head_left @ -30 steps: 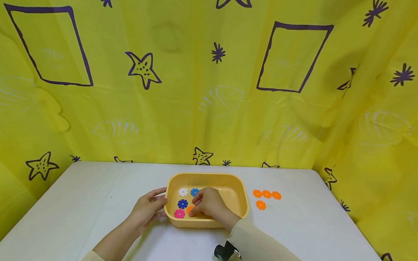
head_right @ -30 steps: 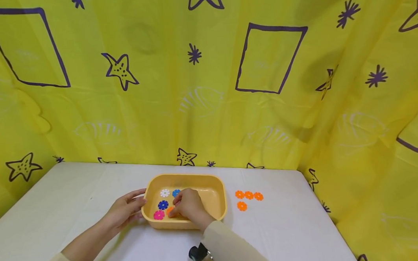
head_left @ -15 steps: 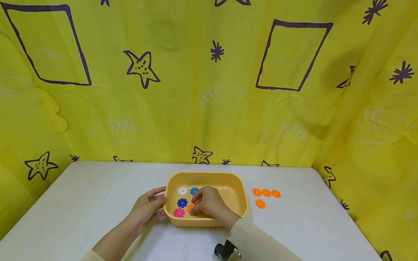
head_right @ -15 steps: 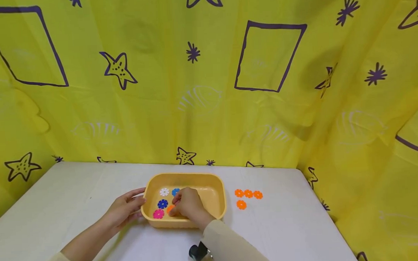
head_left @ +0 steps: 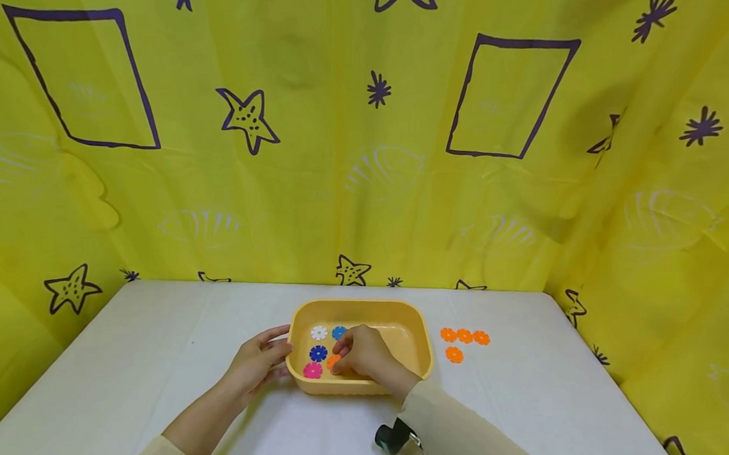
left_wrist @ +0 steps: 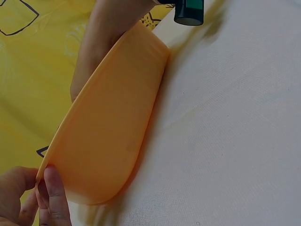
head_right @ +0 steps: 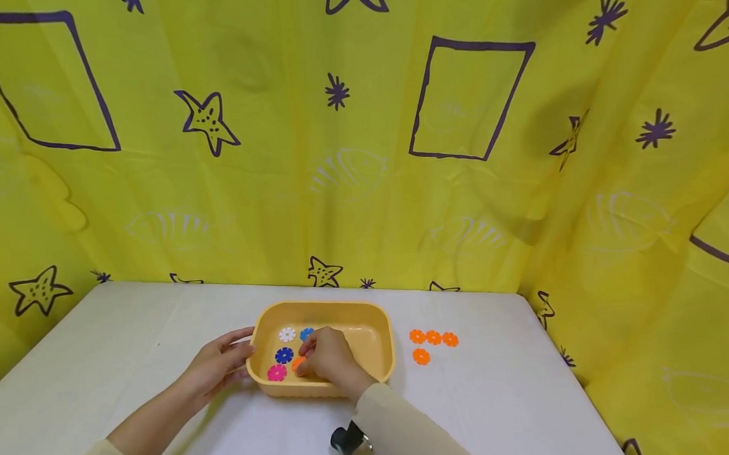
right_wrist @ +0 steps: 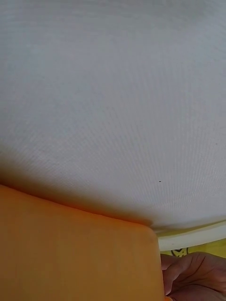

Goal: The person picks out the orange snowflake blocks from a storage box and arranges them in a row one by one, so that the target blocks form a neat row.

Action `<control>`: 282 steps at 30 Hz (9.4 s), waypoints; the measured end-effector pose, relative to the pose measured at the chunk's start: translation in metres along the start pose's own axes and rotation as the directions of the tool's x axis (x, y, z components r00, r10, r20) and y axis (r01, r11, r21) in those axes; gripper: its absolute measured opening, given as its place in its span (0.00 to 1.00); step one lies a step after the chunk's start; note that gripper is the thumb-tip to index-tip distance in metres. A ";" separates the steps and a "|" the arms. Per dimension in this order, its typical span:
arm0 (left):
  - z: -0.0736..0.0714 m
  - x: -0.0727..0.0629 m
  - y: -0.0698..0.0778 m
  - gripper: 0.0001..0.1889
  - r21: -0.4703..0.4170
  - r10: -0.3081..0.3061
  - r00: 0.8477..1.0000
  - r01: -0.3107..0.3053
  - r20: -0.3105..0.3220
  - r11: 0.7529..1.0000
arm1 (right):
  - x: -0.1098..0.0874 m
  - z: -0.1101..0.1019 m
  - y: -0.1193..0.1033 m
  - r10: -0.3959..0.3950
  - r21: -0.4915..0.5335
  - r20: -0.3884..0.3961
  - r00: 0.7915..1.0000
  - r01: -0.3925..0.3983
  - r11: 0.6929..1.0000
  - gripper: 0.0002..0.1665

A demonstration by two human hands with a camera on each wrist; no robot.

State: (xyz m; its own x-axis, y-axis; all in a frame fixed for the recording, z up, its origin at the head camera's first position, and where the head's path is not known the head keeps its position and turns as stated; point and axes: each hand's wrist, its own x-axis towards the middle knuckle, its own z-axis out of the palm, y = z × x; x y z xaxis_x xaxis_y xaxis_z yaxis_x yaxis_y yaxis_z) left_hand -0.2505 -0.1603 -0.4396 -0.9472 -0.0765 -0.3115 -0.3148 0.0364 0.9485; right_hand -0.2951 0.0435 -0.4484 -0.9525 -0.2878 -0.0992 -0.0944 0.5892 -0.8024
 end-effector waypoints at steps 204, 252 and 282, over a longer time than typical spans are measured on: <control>0.002 0.001 0.001 0.25 -0.012 -0.002 1.000 0.002 -0.005 1.000 | -0.058 -0.146 0.044 -0.008 0.339 0.178 0.984 -0.054 0.939 0.20; 0.003 0.000 0.002 0.26 -0.002 -0.008 1.000 0.008 -0.007 1.000 | -0.070 -0.176 0.078 0.023 0.419 0.164 0.986 -0.091 0.903 0.23; 0.002 0.002 -0.001 0.25 -0.031 -0.001 1.000 0.001 -0.005 1.000 | -0.077 -0.187 0.100 0.168 0.331 0.061 0.984 -0.178 0.927 0.22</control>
State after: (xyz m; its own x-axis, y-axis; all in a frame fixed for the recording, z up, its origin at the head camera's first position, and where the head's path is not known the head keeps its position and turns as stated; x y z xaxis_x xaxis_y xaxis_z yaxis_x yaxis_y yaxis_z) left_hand -0.2522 -0.1589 -0.4414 -0.9466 -0.0817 -0.3119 -0.3134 0.0058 0.9496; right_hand -0.2856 0.2661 -0.4111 -0.9353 -0.2308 -0.2682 0.1783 0.3473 -0.9206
